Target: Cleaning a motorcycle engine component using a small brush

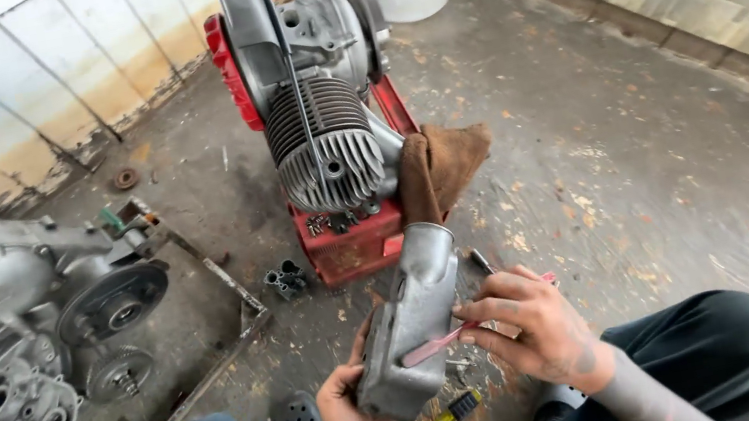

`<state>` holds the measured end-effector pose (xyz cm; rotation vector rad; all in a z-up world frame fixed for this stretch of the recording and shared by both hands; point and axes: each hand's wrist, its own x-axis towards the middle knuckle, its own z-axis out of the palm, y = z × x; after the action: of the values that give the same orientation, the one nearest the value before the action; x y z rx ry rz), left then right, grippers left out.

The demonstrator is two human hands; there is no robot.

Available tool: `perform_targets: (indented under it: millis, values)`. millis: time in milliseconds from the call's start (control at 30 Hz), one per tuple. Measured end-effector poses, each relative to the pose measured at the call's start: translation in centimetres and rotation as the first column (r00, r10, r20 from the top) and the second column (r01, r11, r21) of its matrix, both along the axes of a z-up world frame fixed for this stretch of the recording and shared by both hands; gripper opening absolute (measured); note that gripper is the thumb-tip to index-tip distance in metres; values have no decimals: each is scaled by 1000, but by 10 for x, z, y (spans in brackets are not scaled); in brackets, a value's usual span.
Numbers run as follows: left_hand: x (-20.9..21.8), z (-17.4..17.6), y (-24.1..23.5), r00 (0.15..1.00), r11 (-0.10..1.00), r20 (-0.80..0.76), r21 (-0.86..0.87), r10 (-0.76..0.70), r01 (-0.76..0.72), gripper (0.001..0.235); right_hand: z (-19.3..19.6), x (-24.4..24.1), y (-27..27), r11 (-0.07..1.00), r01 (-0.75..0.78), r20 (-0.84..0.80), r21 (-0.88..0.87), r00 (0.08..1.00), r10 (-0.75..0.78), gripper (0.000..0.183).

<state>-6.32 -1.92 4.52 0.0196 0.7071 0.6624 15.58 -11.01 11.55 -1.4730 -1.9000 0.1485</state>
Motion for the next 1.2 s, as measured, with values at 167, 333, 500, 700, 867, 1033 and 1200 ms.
perform_targets:
  millis: [167,333,500,700,867,1033,1200]
  values:
    - [18,-19,23,989,990,110,116,-95,82,78,-9,29,18,995,94,12,42,995,-95,24]
    - [40,-29,49,976,957,49,209,-214,199,56,7,47,32,999,20,9,50,1000,-20,29]
    - [49,-38,70,883,777,199,582,-424,242,99,-1,59,50,962,263,128,-73,959,-253,19]
    - [46,-82,81,847,717,83,580,-524,387,112,-36,87,63,937,292,-21,-193,953,-302,22]
    - [44,-76,86,810,625,36,657,-585,421,102,-39,63,64,964,220,53,-149,975,-214,25]
    - [41,-79,83,775,649,178,674,-607,353,93,-53,100,70,953,288,-125,-92,946,-298,16]
    - [57,-64,89,792,694,178,616,-583,373,109,-60,75,64,985,135,87,-104,988,-126,18]
